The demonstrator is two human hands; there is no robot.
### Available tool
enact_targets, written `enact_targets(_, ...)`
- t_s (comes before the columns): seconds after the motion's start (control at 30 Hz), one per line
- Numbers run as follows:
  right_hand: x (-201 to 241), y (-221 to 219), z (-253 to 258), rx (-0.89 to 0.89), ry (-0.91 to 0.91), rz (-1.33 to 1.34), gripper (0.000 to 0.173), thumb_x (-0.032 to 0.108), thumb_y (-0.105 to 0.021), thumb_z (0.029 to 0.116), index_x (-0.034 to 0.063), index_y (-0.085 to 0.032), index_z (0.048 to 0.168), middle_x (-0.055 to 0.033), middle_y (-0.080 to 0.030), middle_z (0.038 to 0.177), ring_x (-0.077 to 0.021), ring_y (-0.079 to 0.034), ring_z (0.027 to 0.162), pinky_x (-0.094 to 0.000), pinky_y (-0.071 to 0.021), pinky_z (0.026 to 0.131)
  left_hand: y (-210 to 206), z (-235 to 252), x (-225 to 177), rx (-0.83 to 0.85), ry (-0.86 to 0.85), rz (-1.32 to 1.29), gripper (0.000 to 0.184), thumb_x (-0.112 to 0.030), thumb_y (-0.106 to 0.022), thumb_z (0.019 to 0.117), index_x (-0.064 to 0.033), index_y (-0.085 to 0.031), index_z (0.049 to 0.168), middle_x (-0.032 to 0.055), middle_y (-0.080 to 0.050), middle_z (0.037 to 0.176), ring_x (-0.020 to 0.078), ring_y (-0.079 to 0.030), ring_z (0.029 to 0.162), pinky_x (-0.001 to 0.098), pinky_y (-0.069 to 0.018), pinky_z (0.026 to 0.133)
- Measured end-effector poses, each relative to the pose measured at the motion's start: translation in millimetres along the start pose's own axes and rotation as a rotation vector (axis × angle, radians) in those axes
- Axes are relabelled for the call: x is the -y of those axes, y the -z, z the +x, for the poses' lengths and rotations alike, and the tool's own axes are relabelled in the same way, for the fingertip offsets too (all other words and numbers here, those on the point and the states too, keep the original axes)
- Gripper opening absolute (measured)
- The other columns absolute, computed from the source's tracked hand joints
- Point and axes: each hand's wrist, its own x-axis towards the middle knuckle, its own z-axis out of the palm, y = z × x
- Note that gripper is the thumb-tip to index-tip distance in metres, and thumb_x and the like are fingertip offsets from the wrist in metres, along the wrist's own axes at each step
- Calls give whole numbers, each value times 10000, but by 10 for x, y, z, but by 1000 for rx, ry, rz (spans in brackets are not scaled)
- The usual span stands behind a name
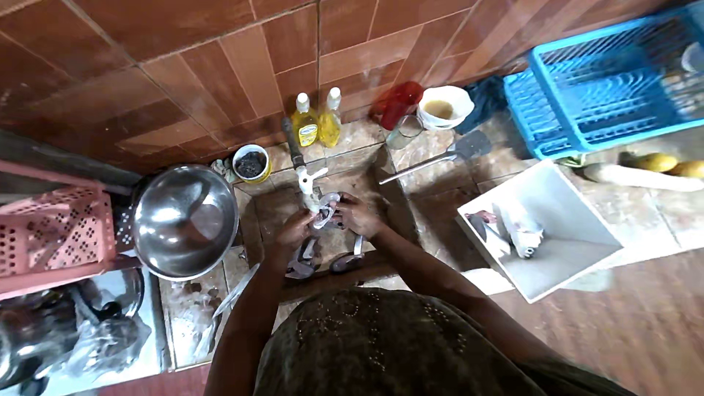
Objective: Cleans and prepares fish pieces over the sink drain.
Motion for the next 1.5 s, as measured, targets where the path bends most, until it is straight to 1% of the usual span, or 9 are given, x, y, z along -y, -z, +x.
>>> enact_targets(0.17,-38,104,-71,-32,76,107,219,115,-595,1018,107,-572,1236,-84,-674,1082,-224,-691,923,-442,-610,813,-153,51,-39,-34,-9,-119,267,-87,-562,1032,-7,-558,1286,109,-674,1117,187,-662,987,370,-566,889)
enact_targets(0.27,-19,85,-107,-69,34,100,265,163,-571,1050,114,-567,1310,-94,-685,1099,-227,-701,915,-424,-615,786,-226,57,-80,-45,-51,-122,289,-51,-598,1007,-11,-567,1291,114,-679,1139,194,-662,1006,382,-561,901)
enact_targets(0.43,-55,64,-64,-104,-112,87,338,327,-507,1084,104,-563,1331,-82,-694,1026,-195,-695,845,-368,-606,719,-239,71,-132,37,-176,215,420,1,-670,934,36,-551,1335,157,-664,1184,209,-660,1053,395,-561,956)
enact_targets(0.6,-122,73,-103,60,-22,96,351,59,-590,955,51,-568,1305,-82,-690,1021,-178,-677,878,-372,-590,817,-346,12,-196,10,-169,484,437,8,-666,913,28,-564,1337,158,-671,1164,194,-657,1040,379,-554,943)
enact_targets(0.77,-158,7,-67,22,-24,-57,524,-19,-641,908,87,-495,1400,-89,-655,1112,-162,-648,876,-343,-574,755,-364,59,-142,-52,-169,664,457,-34,-707,881,-13,-593,1323,163,-671,1204,217,-660,1085,410,-556,960)
enact_targets(1.0,-84,46,-154,27,-97,-282,259,-25,-554,967,-44,-583,1223,-105,-673,968,-149,-677,776,-312,-596,740,-299,64,-92,-253,-142,714,397,-114,-656,952,-11,-599,1331,191,-647,1271,243,-633,1171,437,-522,1015)
enact_targets(1.2,-10,290,-223,58,-149,-212,271,58,-603,1003,-37,-586,1256,-103,-685,945,-157,-677,741,-312,-596,703,-272,53,-70,-292,-125,545,367,-135,-639,981,2,-600,1320,174,-646,1259,215,-635,1148,408,-533,999)
enact_targets(1.37,199,428,-317,46,-165,-278,172,99,-586,1013,-7,-672,1118,-38,-673,820,-111,-637,650,-275,-570,628,-291,82,-55,-283,-113,478,359,-100,-624,983,28,-586,1317,187,-645,1232,199,-640,1103,362,-542,954)
enact_targets(1.5,201,661,-304,-22,-165,-214,141,65,-559,1005,-19,-666,1045,-44,-675,768,-117,-632,595,-264,-564,578,-232,70,-31,-300,-104,425,375,-101,-611,1003,30,-561,1351,205,-624,1282,240,-648,1131,406,-565,960)
